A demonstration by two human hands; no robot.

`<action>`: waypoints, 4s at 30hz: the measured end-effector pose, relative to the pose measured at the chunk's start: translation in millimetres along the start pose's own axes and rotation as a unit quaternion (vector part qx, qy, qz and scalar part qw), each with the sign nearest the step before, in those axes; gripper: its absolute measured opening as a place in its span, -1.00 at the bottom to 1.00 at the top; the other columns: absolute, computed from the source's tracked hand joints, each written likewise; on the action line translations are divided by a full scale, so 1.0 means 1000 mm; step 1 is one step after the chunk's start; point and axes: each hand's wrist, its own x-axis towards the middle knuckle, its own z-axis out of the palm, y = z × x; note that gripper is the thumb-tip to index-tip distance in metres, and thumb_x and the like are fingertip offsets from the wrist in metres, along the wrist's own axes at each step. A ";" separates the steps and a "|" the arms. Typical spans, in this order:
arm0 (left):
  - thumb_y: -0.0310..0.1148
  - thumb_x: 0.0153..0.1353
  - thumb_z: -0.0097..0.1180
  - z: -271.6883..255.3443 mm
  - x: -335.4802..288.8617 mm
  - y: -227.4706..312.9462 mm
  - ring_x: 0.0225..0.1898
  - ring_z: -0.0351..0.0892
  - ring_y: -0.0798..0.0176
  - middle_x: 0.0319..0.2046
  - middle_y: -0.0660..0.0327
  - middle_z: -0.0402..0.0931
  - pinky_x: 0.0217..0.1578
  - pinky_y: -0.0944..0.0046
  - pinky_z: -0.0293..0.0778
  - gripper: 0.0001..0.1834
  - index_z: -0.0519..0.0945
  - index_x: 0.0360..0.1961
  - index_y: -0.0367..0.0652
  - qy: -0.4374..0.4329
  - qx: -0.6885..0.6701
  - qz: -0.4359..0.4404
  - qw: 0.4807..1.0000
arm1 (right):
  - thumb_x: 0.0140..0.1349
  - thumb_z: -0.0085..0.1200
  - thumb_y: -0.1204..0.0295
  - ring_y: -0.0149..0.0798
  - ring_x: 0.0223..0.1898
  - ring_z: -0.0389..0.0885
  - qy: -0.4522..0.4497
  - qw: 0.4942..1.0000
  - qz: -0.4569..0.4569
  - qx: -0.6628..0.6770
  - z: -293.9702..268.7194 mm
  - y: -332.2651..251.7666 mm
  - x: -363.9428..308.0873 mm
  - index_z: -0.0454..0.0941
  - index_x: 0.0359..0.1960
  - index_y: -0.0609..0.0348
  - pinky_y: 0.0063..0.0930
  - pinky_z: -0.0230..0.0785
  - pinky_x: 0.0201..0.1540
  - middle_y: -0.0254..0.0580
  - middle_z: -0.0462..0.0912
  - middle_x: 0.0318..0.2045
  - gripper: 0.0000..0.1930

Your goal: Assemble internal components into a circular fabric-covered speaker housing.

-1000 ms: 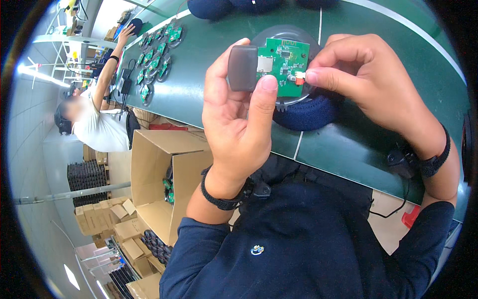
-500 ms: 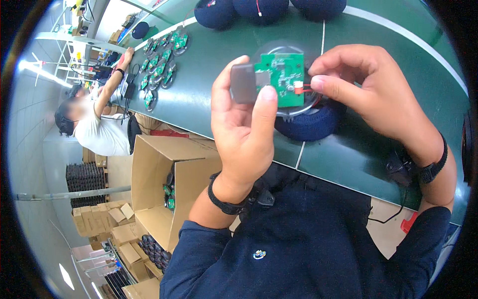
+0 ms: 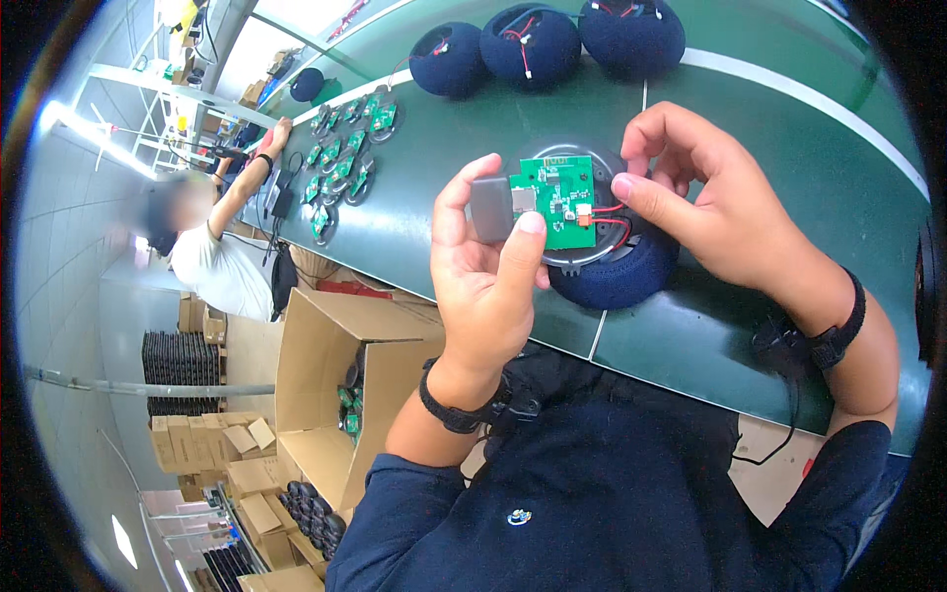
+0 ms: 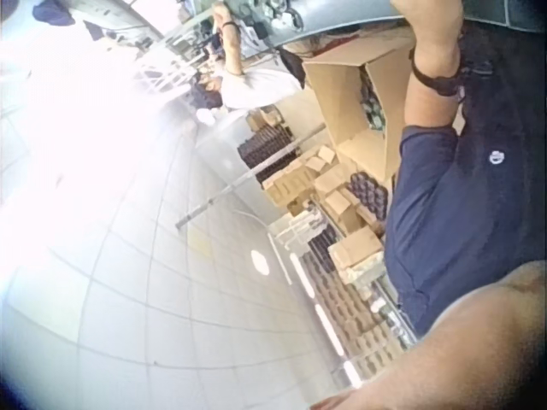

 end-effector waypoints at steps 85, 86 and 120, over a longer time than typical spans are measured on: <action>-0.48 0.47 0.25 -0.043 0.053 -0.035 -0.15 0.62 0.44 -0.11 0.24 0.66 -0.04 0.36 0.58 -0.83 0.57 0.01 -0.25 -0.056 -0.098 0.053 0.992 | -0.02 0.66 0.03 0.26 0.35 0.47 0.021 0.953 -0.093 -0.288 -0.015 0.000 -0.027 0.41 0.23 0.16 -0.05 0.36 0.42 0.26 0.42 0.31 -0.12; -0.47 0.44 0.29 -0.029 0.062 -0.035 -0.06 0.60 0.39 -0.05 0.23 0.65 0.02 0.29 0.55 -0.83 0.62 0.00 -0.21 -0.066 -0.040 0.116 0.990 | -0.02 0.67 0.07 0.20 0.36 0.47 0.053 0.945 -0.101 -0.306 -0.029 0.005 -0.030 0.41 0.22 0.16 -0.09 0.35 0.42 0.23 0.43 0.31 -0.13; -0.29 0.19 0.39 0.245 0.187 -0.123 0.26 0.45 -0.04 0.09 0.07 0.52 0.16 -0.06 0.38 -0.64 0.64 -0.03 -0.17 -0.134 0.393 0.358 0.837 | 0.19 0.52 0.14 0.29 0.65 -0.02 0.533 0.772 0.090 -0.334 -0.260 0.177 -0.004 -0.17 0.69 0.17 0.03 -0.08 0.66 0.38 -0.02 0.62 0.22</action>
